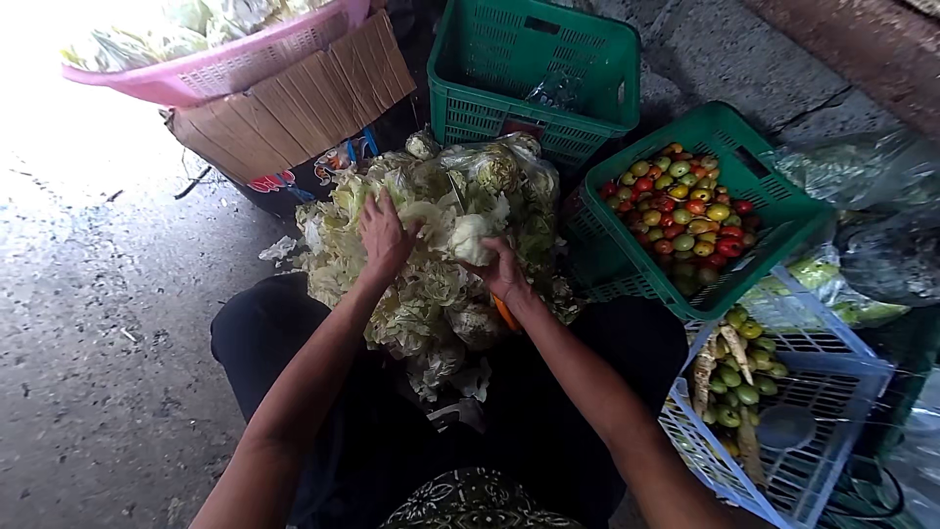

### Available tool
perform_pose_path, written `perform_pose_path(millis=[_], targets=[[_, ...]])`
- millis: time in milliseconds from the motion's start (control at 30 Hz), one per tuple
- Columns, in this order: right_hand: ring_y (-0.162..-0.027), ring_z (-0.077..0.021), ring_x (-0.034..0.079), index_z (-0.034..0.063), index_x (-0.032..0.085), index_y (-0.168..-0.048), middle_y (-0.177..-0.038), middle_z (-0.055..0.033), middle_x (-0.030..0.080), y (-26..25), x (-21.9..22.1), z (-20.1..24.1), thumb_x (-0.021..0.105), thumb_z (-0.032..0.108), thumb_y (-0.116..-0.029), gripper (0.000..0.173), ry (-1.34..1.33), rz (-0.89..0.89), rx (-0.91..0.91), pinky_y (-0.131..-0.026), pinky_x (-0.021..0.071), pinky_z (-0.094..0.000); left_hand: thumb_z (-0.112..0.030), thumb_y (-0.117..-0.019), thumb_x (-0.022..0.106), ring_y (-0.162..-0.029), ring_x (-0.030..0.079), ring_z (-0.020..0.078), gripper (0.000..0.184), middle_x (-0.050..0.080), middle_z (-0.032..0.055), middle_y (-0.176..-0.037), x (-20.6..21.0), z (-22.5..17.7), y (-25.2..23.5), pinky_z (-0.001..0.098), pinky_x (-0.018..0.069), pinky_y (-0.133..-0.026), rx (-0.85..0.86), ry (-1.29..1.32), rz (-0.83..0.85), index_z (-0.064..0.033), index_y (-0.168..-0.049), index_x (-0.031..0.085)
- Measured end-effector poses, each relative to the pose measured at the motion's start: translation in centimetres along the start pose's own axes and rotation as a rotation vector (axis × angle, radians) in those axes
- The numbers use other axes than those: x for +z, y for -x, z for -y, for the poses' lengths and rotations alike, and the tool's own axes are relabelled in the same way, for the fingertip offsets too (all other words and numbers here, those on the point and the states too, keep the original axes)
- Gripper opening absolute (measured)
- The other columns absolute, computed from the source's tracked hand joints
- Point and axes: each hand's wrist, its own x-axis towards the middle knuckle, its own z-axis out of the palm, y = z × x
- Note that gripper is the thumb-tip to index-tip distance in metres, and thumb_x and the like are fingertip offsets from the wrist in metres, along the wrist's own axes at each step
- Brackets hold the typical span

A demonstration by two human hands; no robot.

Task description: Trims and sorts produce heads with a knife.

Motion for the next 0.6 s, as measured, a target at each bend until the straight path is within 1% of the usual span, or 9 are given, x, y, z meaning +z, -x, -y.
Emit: perform_pose_path(millis=[33,67,100,133,200,267,400,500,600], targets=[[-0.11,-0.0308,0.061,0.0164,0.032,-0.15,-0.136,-0.0182,0.053,-0.1,-0.2,-0.6,0.064,0.019,-0.0905,0.067,0.147,-0.004,-0.075,-0.085,0.0564,-0.0493,-0.041,-0.096,0.069,-0.143,0.03,0.0579,0.081,0.029,0.0387,-0.156,0.4,0.0,0.3,0.0681,0.0292,-0.115,0.108,0.028,0.004,0.0062,-0.153,0.037],[-0.109,-0.031,0.06,0.0161,0.032,-0.15,-0.136,-0.0193,0.054,-0.1,-0.1,-1.0,0.072,0.016,-0.0853,0.076,0.295,-0.016,-0.161,-0.083,0.0549,-0.0499,-0.04,-0.0969,0.067,-0.14,0.038,0.0528,0.07,0.038,0.0344,-0.153,0.9,-0.4,0.6,0.0644,0.0352,-0.113,0.193,0.091,0.048,0.0037,-0.148,0.047],[-0.111,-0.0303,0.06,0.0155,0.033,-0.15,-0.138,-0.0194,0.053,0.2,0.0,-1.2,0.076,0.013,-0.0806,0.082,0.424,-0.014,-0.245,-0.084,0.0545,-0.0499,-0.039,-0.0979,0.066,-0.133,0.049,0.0439,0.061,0.049,0.0283,-0.147,1.4,-0.8,0.9,0.0582,0.0431,-0.108,0.243,0.177,0.131,0.0011,-0.143,0.054],[-0.114,-0.0299,0.06,0.0139,0.034,-0.149,-0.14,-0.0198,0.052,0.4,0.2,-1.3,0.079,0.009,-0.0776,0.085,0.527,-0.006,-0.321,-0.085,0.0547,-0.0497,-0.038,-0.0974,0.068,-0.123,0.06,0.0344,0.058,0.056,0.0229,-0.141,1.8,-1.2,1.1,0.0508,0.0518,-0.101,0.253,0.278,0.231,-0.0004,-0.14,0.057],[-0.117,-0.0307,0.059,0.0117,0.037,-0.147,-0.142,-0.0204,0.051,0.5,0.1,-1.5,0.084,0.004,-0.0731,0.088,0.671,0.001,-0.433,-0.089,0.0546,-0.0502,-0.031,-0.0906,0.079,-0.108,0.068,0.0268,0.059,0.061,0.0206,-0.131,2.4,-1.8,1.6,0.045,0.0568,-0.093,0.198,0.434,0.36,0.0016,-0.134,0.055],[-0.12,-0.0328,0.058,0.0096,0.039,-0.146,-0.143,-0.0222,0.049,0.3,-0.1,-1.8,0.085,0.004,-0.0698,0.089,0.757,-0.012,-0.486,-0.092,0.0537,-0.0512,-0.023,-0.088,0.082,-0.1,0.07,0.026,0.056,0.065,0.0206,-0.123,2.2,-1.9,1.5,0.0454,0.0576,-0.091,0.159,0.437,0.407,0.0028,-0.129,0.055],[-0.124,-0.038,0.054,0.0076,0.042,-0.146,-0.144,-0.0245,0.047,0.2,-0.3,-1.2,0.086,0.007,-0.0661,0.091,0.878,-0.054,-0.527,-0.094,0.0512,-0.0559,-0.019,-0.0947,0.074,-0.087,0.071,0.0176,0.034,0.071,0.014,-0.113,1.6,-1.4,0.8,0.0394,0.0587,-0.085,0.133,0.414,0.428,-0.0005,-0.122,0.066],[-0.127,-0.0405,0.052,0.0038,0.049,-0.141,-0.143,-0.0244,0.049,0.3,0.1,-0.7,0.09,0.008,-0.063,0.089,1.044,-0.072,-0.657,-0.1,0.0481,-0.0572,-0.021,-0.0929,0.075,-0.087,0.071,0.0186,0.036,0.07,0.0143,-0.112,1.8,-1.4,1.0,0.0401,0.0592,-0.084,0.091,0.458,0.425,-0.0008,-0.121,0.064],[-0.126,-0.0421,0.052,0.0043,0.052,-0.139,-0.143,-0.0236,0.049,0.4,0.4,-0.5,0.092,0.009,-0.0611,0.088,1.152,-0.092,-0.719,-0.099,0.0489,-0.0581,-0.014,-0.0915,0.076,-0.086,0.07,0.0185,0.034,0.069,0.0148,-0.111,1.8,-1.6,1.2,0.0394,0.0586,-0.083,0.098,0.439,0.406,0.0008,-0.119,0.063]])
